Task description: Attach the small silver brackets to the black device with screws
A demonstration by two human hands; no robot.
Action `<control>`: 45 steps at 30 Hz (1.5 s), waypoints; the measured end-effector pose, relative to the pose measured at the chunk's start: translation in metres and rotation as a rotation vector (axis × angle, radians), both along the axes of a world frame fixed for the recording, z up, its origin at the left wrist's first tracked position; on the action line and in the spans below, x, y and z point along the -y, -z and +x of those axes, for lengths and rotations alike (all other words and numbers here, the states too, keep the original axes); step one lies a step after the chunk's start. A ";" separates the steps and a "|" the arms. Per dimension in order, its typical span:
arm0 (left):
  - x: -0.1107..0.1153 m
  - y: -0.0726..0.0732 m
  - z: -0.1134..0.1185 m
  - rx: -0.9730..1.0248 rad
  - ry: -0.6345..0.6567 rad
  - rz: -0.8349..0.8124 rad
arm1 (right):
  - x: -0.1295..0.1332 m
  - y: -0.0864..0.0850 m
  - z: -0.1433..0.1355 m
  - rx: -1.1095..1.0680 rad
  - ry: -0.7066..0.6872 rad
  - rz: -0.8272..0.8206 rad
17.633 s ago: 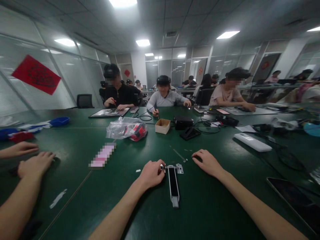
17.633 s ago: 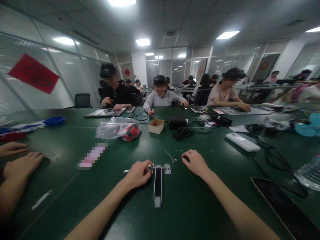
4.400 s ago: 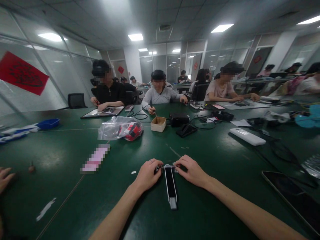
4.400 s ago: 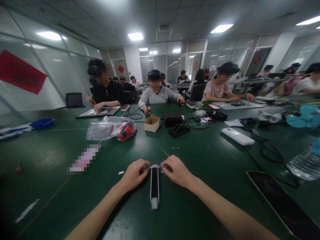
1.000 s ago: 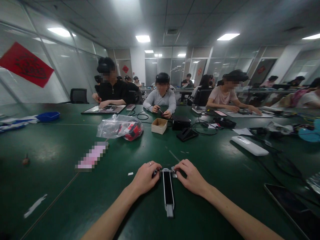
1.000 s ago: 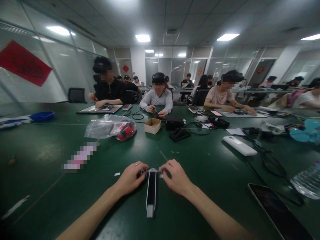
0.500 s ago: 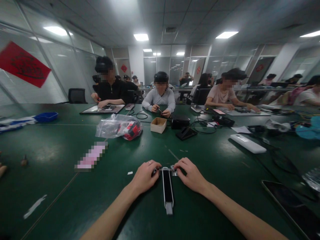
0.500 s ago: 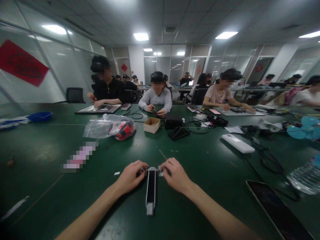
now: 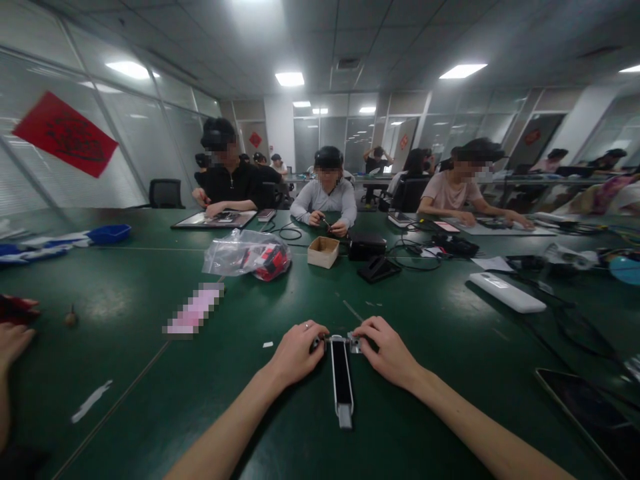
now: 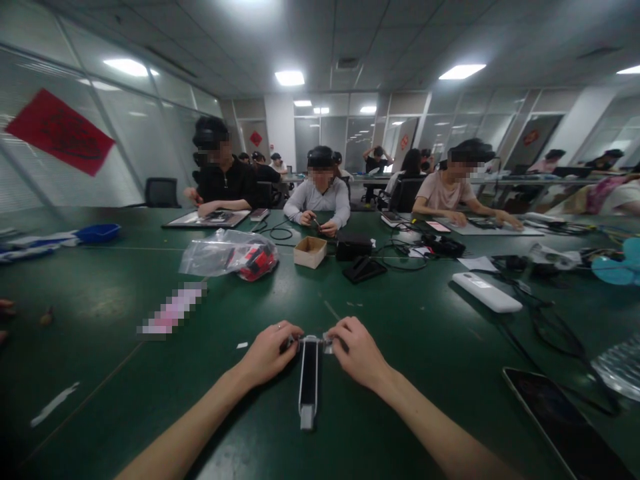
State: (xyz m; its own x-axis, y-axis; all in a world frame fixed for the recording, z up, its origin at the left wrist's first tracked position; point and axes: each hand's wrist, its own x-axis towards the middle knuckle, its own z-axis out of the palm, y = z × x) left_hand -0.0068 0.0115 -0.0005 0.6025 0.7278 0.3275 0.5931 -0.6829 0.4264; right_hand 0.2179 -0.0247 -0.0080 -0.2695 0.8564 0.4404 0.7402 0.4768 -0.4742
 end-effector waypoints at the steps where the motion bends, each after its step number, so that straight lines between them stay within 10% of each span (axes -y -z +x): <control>1: 0.000 0.000 0.000 -0.001 0.000 -0.001 | 0.000 0.000 0.000 -0.008 0.002 0.012; 37: 0.003 -0.003 0.000 -0.014 -0.002 -0.006 | 0.002 -0.002 0.000 0.032 -0.052 -0.042; 45: -0.001 0.000 -0.001 -0.008 0.005 -0.025 | -0.015 -0.004 0.037 0.020 0.194 0.053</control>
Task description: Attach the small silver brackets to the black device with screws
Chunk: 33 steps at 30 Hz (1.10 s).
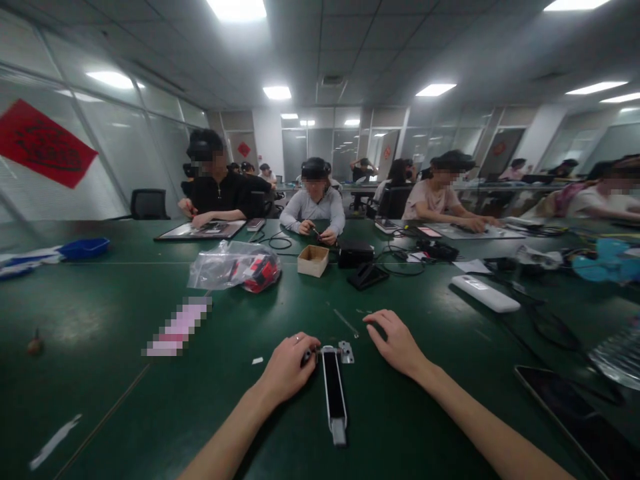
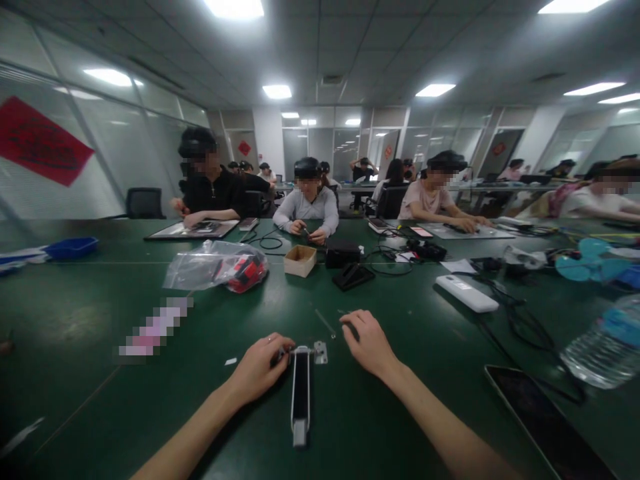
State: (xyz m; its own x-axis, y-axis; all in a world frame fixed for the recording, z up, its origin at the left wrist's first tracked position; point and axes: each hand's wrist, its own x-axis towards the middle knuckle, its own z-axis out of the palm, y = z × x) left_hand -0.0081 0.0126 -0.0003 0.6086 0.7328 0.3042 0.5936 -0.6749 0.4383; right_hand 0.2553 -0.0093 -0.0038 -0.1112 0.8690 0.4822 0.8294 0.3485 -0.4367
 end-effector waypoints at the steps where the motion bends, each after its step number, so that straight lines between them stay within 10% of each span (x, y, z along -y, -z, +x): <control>1: 0.000 0.000 0.000 0.000 0.002 -0.001 | -0.002 0.001 0.005 0.000 0.023 -0.025; 12: 0.002 -0.003 0.000 0.034 -0.026 0.023 | 0.000 0.004 -0.011 0.165 -0.087 -0.150; 33: 0.018 -0.004 0.013 0.138 0.158 0.340 | 0.026 0.002 -0.065 -0.004 -0.380 0.150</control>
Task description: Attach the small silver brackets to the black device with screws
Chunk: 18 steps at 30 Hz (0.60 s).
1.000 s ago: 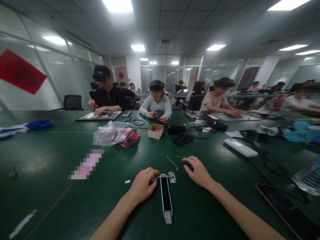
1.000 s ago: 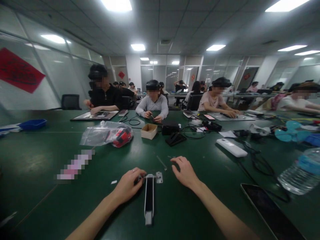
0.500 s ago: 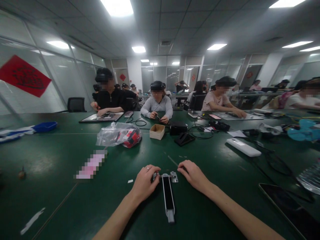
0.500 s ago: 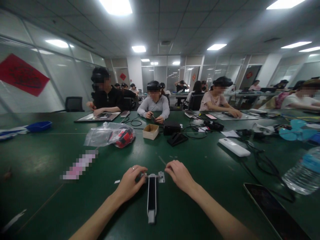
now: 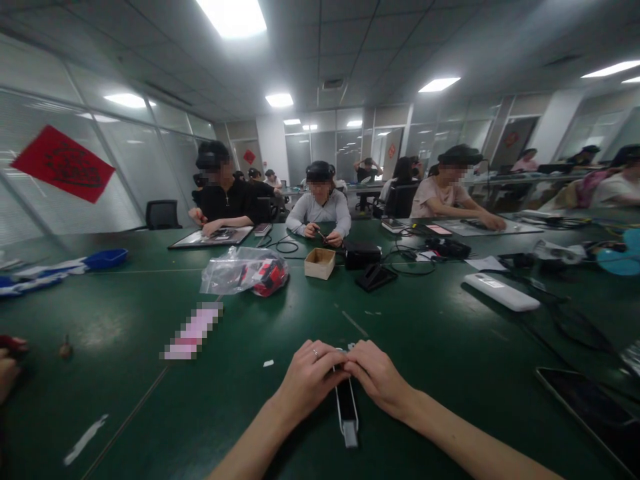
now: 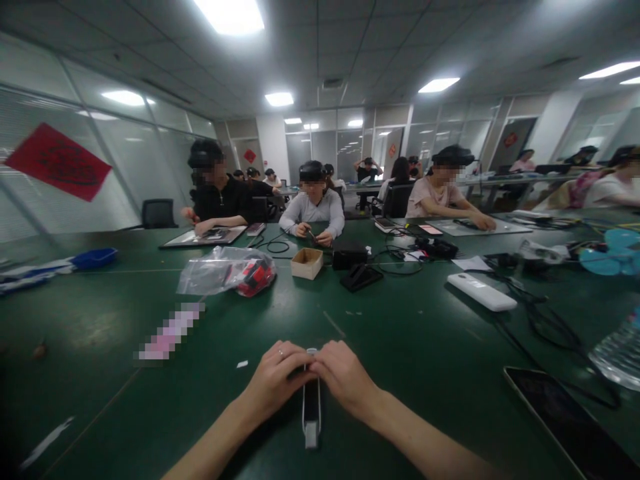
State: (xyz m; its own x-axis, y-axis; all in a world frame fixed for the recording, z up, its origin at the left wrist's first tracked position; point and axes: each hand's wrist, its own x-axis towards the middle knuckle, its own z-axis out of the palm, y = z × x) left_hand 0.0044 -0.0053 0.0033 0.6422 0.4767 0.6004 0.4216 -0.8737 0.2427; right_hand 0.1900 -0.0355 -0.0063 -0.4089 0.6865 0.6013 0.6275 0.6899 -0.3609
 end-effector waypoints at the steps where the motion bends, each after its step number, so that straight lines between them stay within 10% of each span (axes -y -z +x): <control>1: 0.000 0.000 0.000 0.010 -0.007 0.009 | 0.000 -0.001 0.000 -0.003 -0.003 -0.005; 18: -0.028 -0.016 -0.034 -0.221 -0.262 -0.257 | -0.012 -0.010 0.036 0.124 0.206 -0.123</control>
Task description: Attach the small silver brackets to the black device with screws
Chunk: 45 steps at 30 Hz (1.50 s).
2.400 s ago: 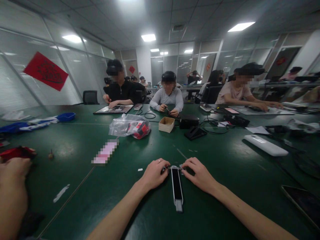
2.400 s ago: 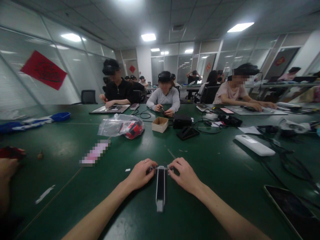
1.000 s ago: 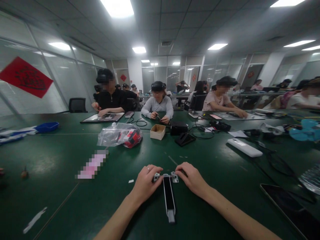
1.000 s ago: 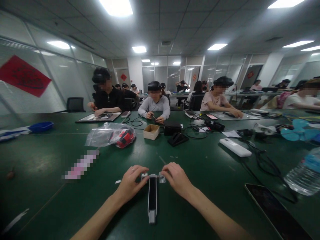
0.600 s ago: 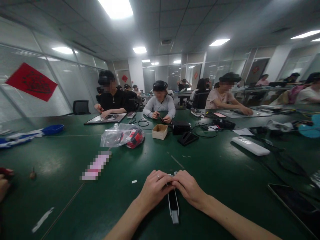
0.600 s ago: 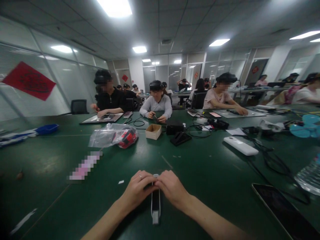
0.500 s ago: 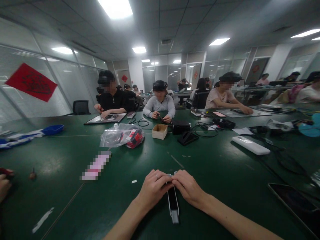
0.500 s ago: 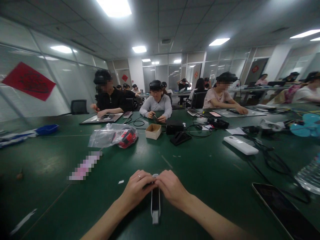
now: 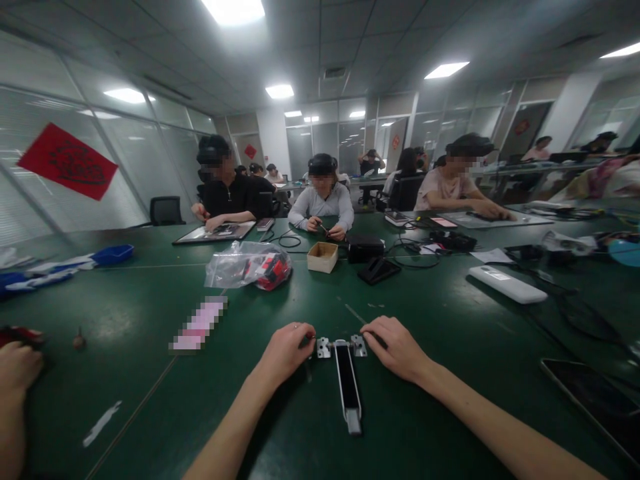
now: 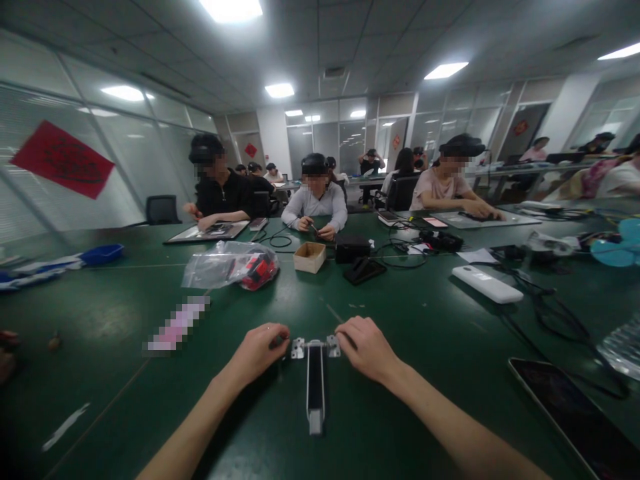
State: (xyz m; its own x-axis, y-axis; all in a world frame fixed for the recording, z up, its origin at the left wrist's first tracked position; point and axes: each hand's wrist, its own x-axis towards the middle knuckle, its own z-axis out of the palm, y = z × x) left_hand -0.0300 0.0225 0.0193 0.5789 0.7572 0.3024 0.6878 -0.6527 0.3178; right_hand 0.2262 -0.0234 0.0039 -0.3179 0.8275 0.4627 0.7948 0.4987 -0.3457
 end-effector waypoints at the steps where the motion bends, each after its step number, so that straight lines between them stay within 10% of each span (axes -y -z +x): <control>1: 0.000 0.001 0.000 -0.004 0.019 -0.015 | -0.001 0.001 0.001 -0.001 0.006 -0.014; 22: 0.001 0.022 0.013 -0.013 0.054 -0.060 | 0.002 0.003 -0.008 0.008 -0.054 -0.092; 45: 0.008 0.011 0.014 -0.069 0.058 -0.058 | 0.001 0.007 -0.006 0.012 -0.065 -0.094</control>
State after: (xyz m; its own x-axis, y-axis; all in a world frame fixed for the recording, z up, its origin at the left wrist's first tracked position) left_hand -0.0159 0.0145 0.0079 0.6403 0.7369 0.2168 0.6708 -0.6739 0.3095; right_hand 0.2199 -0.0247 -0.0027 -0.3775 0.8443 0.3803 0.7659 0.5155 -0.3842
